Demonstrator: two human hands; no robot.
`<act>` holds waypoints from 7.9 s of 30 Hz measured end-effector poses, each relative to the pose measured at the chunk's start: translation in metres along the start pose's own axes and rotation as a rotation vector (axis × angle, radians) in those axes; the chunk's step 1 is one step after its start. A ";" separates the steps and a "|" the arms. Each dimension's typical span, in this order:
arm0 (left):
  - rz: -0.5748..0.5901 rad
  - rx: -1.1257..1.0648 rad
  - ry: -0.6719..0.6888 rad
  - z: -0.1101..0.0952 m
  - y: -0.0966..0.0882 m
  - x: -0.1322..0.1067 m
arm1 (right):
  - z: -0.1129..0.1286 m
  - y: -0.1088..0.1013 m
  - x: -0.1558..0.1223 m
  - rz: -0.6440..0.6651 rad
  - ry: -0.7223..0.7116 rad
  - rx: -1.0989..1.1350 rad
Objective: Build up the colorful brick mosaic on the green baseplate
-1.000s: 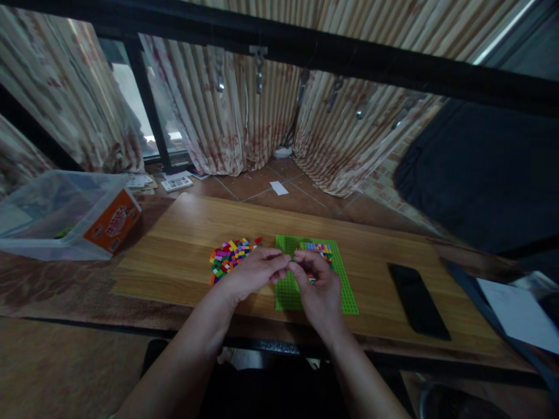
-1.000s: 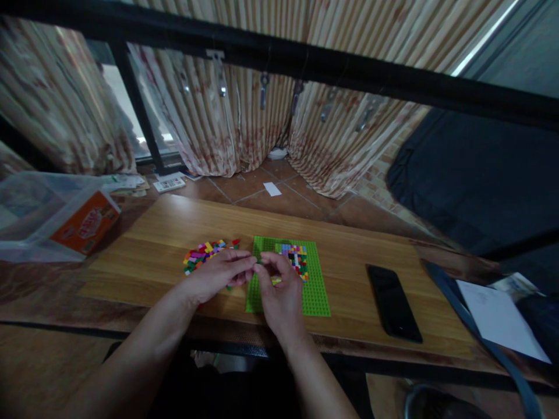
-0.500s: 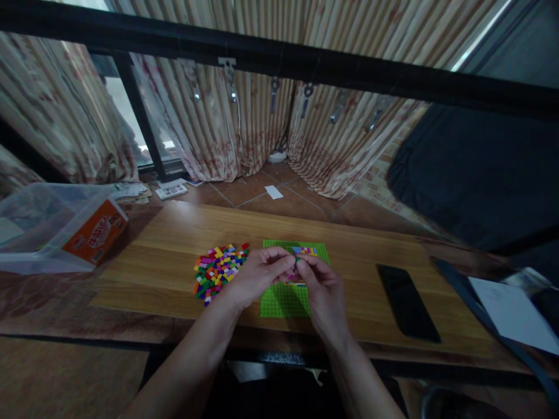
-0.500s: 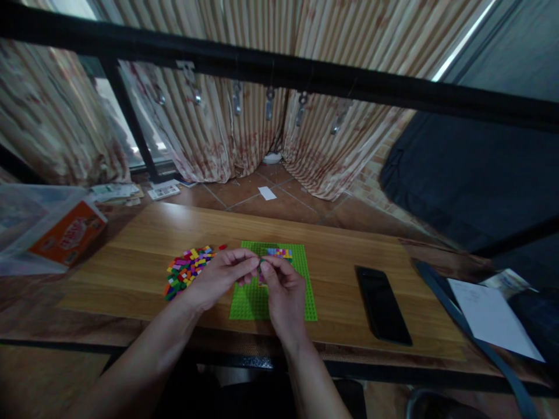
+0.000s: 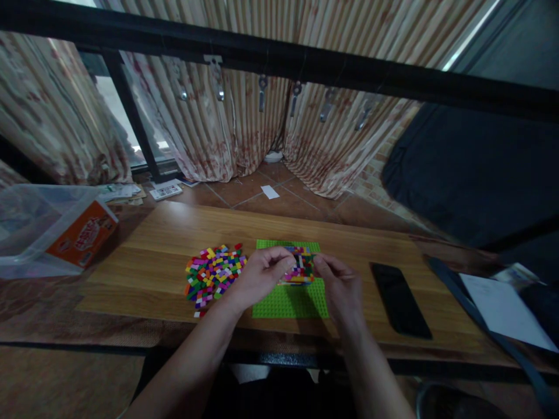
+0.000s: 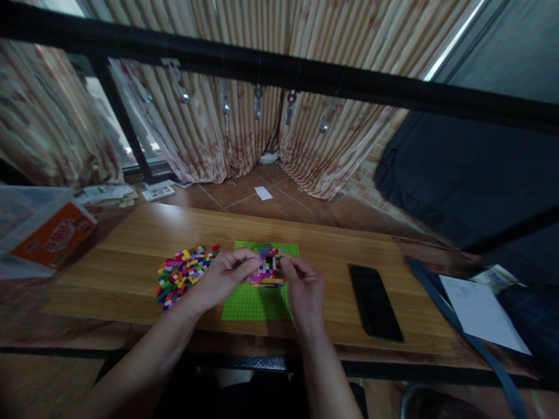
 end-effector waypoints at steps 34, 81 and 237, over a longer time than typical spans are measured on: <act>-0.199 0.218 -0.115 0.027 -0.031 0.007 | -0.042 -0.014 0.022 -0.017 0.065 -0.199; -0.009 -0.248 -0.234 0.023 -0.003 0.003 | 0.015 0.035 -0.008 0.287 -0.264 -0.113; 0.009 -0.384 -0.334 0.020 0.008 0.007 | 0.015 0.028 -0.004 0.340 -0.126 0.055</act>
Point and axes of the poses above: each hand's wrist, its own x-axis towards the middle knuckle, its own y-axis out of the palm, z = x × y, the point moved 8 cm from there along x, towards the middle knuckle, and after that the axes turned 9 degrees about -y, right-handed, at the moved point
